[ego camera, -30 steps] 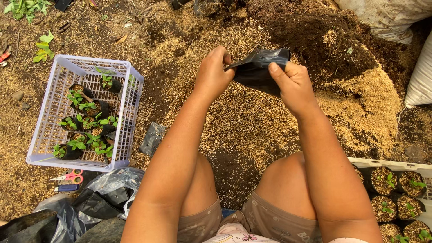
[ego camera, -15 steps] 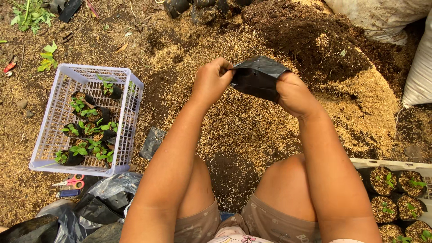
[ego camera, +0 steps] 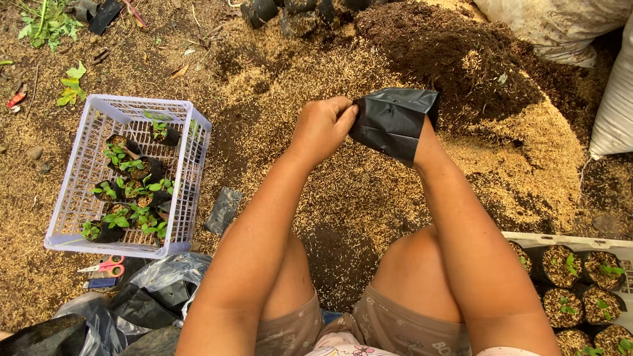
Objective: The person sits on the ground at a plant nursery and transplants seedlings into black plastic grow bags. They remove each seedling with its root ball from its pot, place it into an open poly bag, and add soil around it, setting finished bags aside.
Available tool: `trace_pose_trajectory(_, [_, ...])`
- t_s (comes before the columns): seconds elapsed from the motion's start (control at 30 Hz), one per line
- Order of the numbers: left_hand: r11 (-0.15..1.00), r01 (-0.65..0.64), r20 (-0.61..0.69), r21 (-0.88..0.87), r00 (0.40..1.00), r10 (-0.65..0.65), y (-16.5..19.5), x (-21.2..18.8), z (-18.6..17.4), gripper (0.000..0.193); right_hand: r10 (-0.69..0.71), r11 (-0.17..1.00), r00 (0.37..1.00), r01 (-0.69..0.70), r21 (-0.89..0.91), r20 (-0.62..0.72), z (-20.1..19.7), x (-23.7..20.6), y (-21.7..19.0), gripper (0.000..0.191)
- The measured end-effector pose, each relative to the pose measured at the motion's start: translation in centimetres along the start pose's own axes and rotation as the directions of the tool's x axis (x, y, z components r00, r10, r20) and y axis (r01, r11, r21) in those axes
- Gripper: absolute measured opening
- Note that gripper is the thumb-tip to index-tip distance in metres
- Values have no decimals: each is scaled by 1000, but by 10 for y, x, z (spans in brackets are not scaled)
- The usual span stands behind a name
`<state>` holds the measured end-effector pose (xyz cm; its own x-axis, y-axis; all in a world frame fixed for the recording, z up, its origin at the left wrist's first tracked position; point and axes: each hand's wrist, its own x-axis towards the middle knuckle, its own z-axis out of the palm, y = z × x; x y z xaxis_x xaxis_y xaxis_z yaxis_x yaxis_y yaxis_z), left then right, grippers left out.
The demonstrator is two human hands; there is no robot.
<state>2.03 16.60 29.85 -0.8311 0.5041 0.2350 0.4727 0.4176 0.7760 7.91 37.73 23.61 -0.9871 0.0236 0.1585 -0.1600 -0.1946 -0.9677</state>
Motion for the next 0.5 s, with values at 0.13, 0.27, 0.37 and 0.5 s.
trace_pose_trajectory(0.13, [997,-21,55,80,998,16,0,3,0,9,65,971,988,-31,239,-138,-1,-3,-4,29])
trace_pose_trajectory(0.27, [974,-143,-50,175,987,154,-1,6,1,17,-44,999,994,45,12,-100,-1,-7,-10,28])
trace_pose_trajectory(0.37, [973,-134,-66,187,987,148,-1,5,1,17,-134,967,991,131,-217,2,0,-10,-14,30])
trace_pose_trajectory(0.5, [990,-134,-80,45,987,137,-1,0,-1,14,-80,839,997,69,-540,4,11,-12,-23,30])
